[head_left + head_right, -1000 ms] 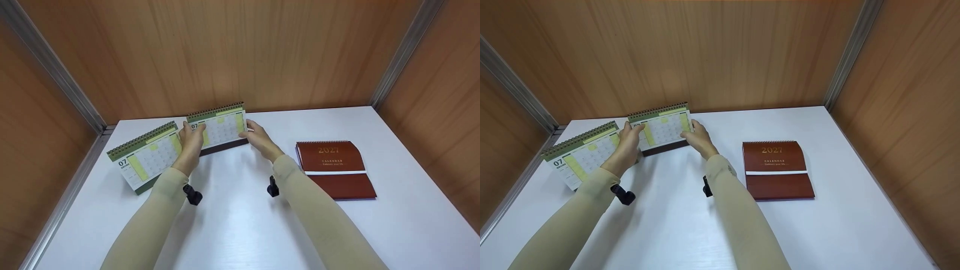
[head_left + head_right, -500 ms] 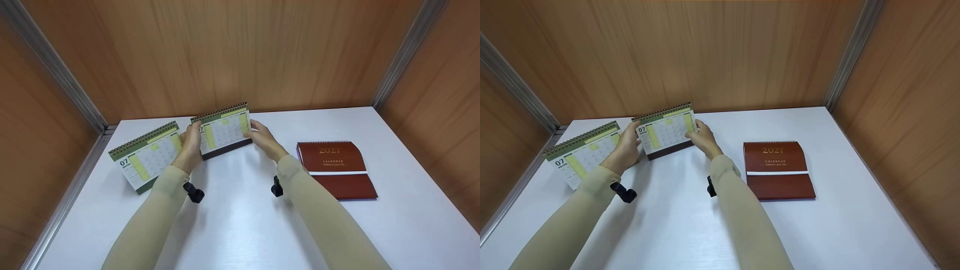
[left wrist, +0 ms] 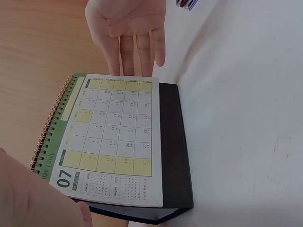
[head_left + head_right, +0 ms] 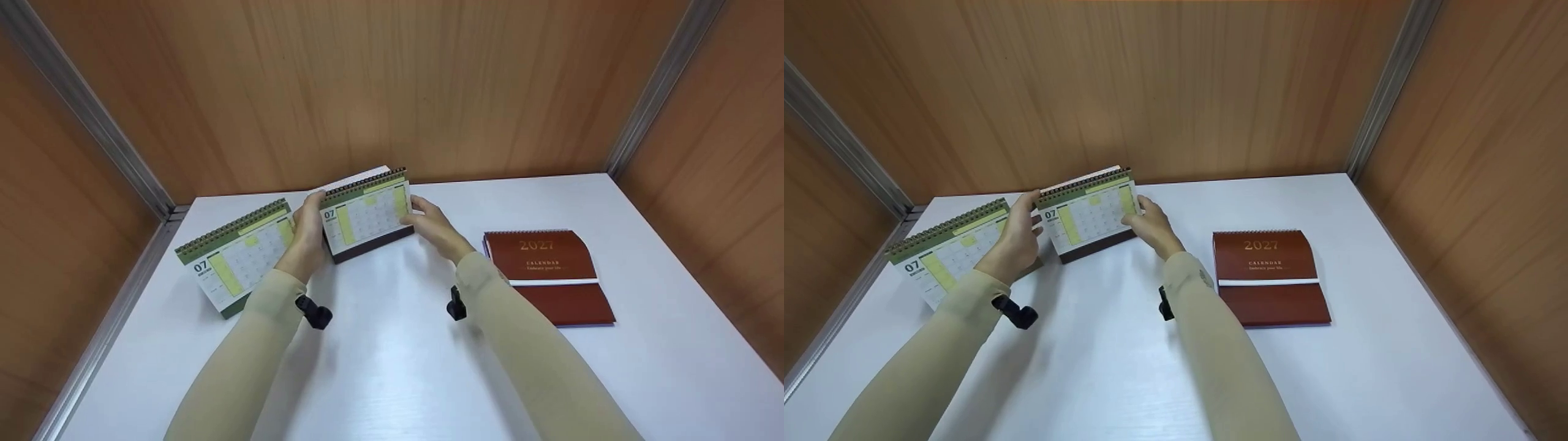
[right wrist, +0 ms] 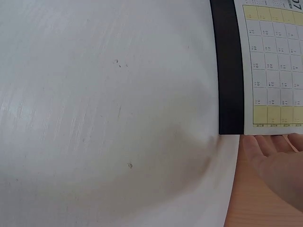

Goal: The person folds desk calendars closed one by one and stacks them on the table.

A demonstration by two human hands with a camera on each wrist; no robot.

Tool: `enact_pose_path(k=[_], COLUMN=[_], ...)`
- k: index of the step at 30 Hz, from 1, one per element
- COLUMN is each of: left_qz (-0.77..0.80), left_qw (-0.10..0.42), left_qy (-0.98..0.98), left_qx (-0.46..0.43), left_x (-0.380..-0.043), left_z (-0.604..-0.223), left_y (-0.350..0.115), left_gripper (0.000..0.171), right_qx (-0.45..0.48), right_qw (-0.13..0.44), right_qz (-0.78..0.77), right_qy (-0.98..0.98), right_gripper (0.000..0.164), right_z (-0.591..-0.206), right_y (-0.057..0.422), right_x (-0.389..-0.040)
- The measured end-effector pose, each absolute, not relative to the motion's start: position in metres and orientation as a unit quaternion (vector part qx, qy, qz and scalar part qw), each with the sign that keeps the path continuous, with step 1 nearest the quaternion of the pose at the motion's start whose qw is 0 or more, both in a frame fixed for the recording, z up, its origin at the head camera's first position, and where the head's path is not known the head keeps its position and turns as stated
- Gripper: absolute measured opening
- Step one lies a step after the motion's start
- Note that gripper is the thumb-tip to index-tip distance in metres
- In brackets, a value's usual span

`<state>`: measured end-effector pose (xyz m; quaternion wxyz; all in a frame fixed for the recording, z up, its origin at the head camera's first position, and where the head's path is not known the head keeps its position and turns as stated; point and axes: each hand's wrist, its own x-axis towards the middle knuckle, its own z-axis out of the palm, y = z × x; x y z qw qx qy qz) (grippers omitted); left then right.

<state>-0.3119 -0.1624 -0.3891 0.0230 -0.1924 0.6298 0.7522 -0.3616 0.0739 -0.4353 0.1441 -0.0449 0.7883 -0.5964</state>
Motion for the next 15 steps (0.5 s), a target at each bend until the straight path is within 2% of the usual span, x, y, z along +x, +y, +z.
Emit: enact_pose_path(k=[3, 9, 15], left_qz=[0.746, 0.719, 0.707], left_qw=[0.028, 0.022, 0.015], left_qy=[0.640, 0.679, 0.694], left_qx=[-0.181, -0.149, -0.133], left_x=[-0.3123, -0.3135, -0.3115], left_z=[-0.3852, -0.3814, -0.3792], left_y=[-0.1638, -0.1677, -0.1681], left_gripper=[0.050, 0.081, 0.080], right_qx=[-0.051, -0.062, -0.066], right_qw=[0.142, 0.140, 0.154], right_qz=[-0.598, -0.597, -0.609], right_qy=[0.787, 0.788, 0.775], right_gripper=[0.070, 0.069, 0.064], right_z=[-0.4360, -0.4379, -0.4384], right_y=[0.0743, 0.0765, 0.0785], right_x=[-0.3623, -0.3635, -0.3655])
